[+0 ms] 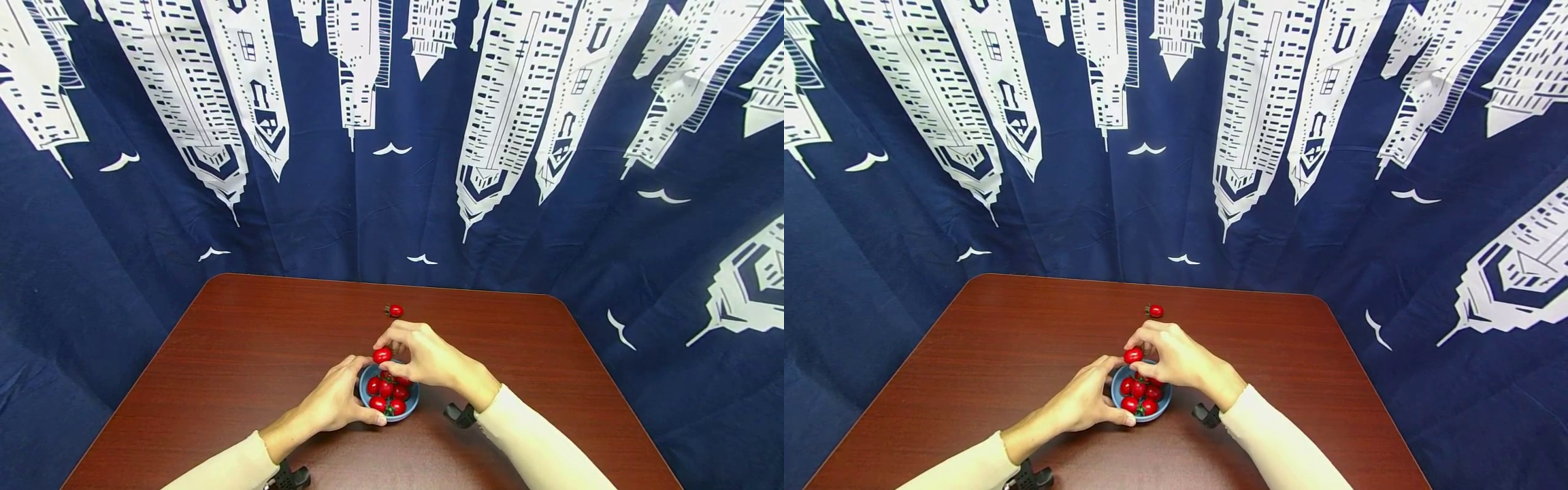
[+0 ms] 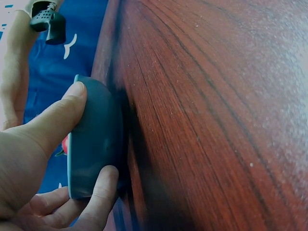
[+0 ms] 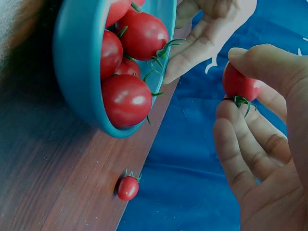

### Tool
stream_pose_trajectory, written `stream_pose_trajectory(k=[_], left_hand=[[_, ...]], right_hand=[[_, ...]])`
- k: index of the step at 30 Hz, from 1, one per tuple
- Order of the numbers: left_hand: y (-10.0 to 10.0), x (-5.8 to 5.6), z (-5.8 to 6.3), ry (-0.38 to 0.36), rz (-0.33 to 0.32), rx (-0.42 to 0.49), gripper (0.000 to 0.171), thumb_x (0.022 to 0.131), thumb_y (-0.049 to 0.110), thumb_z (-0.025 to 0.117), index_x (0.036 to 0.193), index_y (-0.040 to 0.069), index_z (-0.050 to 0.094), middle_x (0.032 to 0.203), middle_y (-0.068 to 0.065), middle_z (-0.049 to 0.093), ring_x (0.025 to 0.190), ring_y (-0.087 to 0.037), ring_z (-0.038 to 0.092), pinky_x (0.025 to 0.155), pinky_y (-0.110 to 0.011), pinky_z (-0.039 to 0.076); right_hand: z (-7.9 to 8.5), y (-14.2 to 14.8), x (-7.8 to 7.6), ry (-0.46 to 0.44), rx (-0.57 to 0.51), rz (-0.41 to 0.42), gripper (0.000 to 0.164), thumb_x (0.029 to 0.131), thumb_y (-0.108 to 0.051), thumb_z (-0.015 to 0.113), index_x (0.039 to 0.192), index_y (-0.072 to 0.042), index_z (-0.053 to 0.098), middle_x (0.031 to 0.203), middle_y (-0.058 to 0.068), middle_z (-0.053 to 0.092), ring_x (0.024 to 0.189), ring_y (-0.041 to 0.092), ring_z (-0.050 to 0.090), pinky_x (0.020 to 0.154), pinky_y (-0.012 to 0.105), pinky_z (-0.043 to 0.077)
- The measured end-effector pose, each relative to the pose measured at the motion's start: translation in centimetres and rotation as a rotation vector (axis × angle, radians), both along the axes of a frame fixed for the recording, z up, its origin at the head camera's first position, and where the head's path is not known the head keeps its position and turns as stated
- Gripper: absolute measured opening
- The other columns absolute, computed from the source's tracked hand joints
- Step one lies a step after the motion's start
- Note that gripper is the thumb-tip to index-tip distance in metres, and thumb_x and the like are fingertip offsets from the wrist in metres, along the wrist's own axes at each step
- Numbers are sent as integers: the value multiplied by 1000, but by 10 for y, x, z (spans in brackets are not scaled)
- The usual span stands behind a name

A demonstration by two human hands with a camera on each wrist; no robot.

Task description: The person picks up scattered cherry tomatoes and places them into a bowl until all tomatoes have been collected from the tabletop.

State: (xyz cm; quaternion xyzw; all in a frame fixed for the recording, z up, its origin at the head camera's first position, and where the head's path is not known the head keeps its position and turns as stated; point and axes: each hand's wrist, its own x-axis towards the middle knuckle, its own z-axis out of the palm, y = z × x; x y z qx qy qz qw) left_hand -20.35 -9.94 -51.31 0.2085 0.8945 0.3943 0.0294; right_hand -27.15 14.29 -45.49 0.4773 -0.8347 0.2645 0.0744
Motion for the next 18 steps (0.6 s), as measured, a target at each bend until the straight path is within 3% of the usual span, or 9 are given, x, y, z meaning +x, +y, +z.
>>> stream_pose_trajectory(k=[5, 9, 18], left_hand=[[0, 0, -1, -14, -2, 2, 99, 75, 38, 113, 154, 4, 66, 142, -7, 73, 128, -24, 68, 111, -49, 62], [-1, 0, 0, -23, -6, 6, 102, 76, 37, 113, 157, 2, 63, 144, -8, 72, 125, -24, 68, 107, -44, 63], [-3, -1, 0, -21, -14, 6, 103, 76, 37, 113, 158, 1, 63, 142, -8, 71, 120, -21, 66, 101, -37, 62]], right_hand=[[1, 0, 3, 20, 76, -70, 35, 97, -25, 96, 129, -19, 85, 122, -5, 82, 106, 12, 77, 91, 31, 68], [1, 1, 4, 28, 130, -127, 43, 96, -35, 96, 135, -23, 84, 134, -8, 79, 123, 13, 76, 100, 40, 69], [-1, 2, 1, 50, 121, -142, 42, 96, -35, 96, 134, -26, 84, 133, -9, 79, 122, 13, 76, 100, 40, 69]])
